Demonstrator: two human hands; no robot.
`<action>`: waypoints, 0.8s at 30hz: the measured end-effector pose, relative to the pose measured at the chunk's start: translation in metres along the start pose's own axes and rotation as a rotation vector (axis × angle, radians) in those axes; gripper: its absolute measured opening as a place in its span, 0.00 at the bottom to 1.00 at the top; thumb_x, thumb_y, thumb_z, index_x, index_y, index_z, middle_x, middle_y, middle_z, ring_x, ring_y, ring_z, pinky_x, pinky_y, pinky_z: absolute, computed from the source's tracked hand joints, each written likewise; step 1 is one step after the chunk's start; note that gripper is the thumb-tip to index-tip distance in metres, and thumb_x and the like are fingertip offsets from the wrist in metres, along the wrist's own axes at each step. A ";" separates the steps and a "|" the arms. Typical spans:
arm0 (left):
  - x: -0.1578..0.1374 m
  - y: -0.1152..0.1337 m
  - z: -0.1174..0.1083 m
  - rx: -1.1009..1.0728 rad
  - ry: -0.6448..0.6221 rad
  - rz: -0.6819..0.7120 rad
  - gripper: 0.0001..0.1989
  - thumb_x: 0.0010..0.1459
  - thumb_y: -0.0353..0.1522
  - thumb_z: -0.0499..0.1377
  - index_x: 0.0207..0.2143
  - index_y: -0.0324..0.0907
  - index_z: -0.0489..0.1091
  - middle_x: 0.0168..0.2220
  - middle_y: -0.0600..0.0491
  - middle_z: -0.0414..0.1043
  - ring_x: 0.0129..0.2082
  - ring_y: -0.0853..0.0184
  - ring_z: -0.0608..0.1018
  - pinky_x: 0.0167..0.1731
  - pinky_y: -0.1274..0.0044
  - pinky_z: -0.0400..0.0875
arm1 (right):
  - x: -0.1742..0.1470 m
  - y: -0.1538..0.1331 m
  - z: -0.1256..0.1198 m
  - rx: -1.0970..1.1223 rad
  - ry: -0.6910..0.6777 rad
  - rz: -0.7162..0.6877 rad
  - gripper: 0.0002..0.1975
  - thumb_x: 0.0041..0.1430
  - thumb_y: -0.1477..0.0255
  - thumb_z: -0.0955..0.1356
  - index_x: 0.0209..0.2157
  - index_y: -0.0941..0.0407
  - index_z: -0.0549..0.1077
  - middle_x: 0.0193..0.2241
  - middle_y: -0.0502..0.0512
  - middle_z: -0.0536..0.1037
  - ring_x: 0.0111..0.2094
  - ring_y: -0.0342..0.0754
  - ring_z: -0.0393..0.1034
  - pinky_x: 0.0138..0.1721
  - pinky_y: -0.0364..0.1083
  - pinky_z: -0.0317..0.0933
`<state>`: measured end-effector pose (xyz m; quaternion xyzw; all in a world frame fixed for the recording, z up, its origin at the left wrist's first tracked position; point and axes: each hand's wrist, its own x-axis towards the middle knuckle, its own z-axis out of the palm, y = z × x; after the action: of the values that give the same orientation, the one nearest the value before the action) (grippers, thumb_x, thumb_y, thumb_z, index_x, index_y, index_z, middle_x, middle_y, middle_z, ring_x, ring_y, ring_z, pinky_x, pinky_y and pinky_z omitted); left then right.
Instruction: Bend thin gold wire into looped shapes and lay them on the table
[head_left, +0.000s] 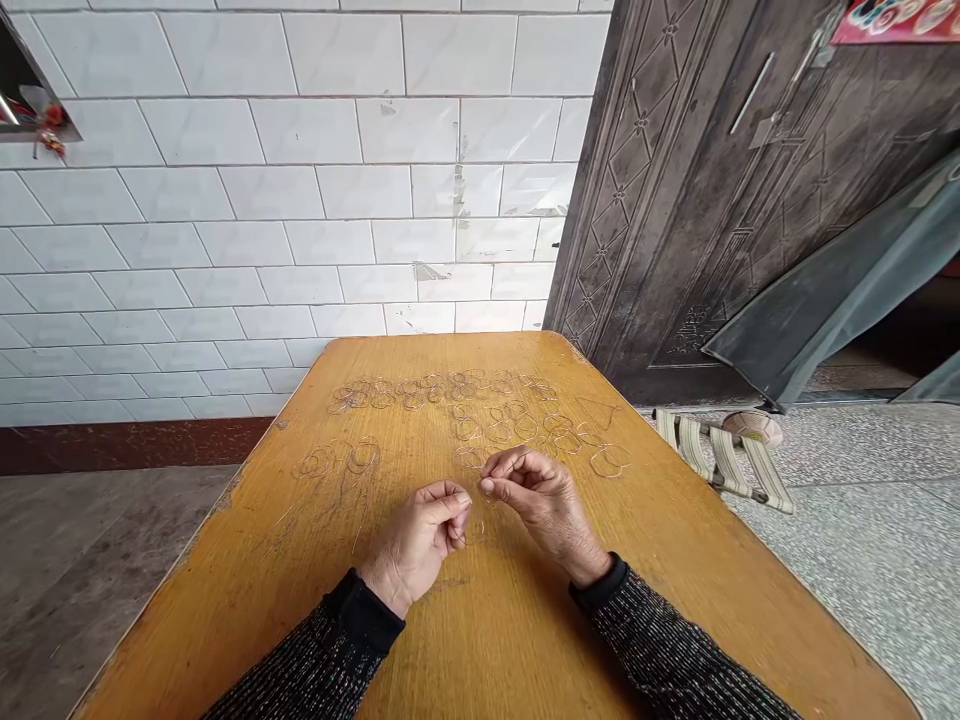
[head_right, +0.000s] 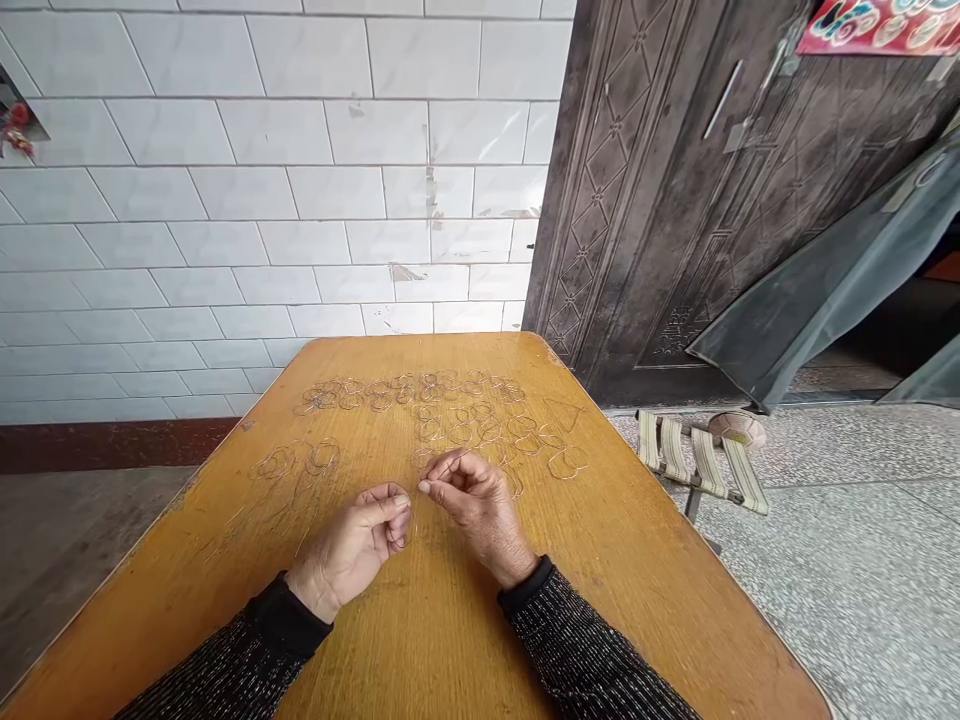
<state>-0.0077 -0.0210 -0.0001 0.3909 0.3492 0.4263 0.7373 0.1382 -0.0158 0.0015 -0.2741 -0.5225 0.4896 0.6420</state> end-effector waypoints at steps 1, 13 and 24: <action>0.000 -0.001 0.000 -0.003 0.003 -0.008 0.12 0.42 0.32 0.60 0.16 0.39 0.59 0.16 0.59 0.57 0.18 0.76 0.59 0.21 0.81 0.52 | 0.000 0.000 0.000 0.007 0.018 0.004 0.07 0.41 0.76 0.73 0.20 0.55 0.70 0.23 0.47 0.73 0.27 0.40 0.65 0.29 0.41 0.60; 0.000 -0.001 0.001 0.004 0.015 0.021 0.12 0.41 0.32 0.61 0.17 0.39 0.60 0.16 0.60 0.57 0.18 0.76 0.59 0.22 0.80 0.51 | -0.001 -0.001 -0.003 -0.014 0.085 0.116 0.06 0.45 0.69 0.72 0.24 0.56 0.73 0.20 0.49 0.75 0.23 0.42 0.71 0.24 0.40 0.64; 0.000 0.000 0.001 -0.002 0.002 -0.001 0.12 0.41 0.33 0.62 0.17 0.39 0.59 0.16 0.59 0.58 0.18 0.77 0.59 0.22 0.81 0.50 | 0.001 -0.007 -0.006 0.028 0.211 0.105 0.07 0.43 0.70 0.73 0.22 0.57 0.73 0.22 0.50 0.76 0.23 0.42 0.73 0.23 0.38 0.65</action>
<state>-0.0065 -0.0216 0.0005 0.3896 0.3500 0.4265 0.7375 0.1461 -0.0166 0.0065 -0.3420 -0.4302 0.4982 0.6706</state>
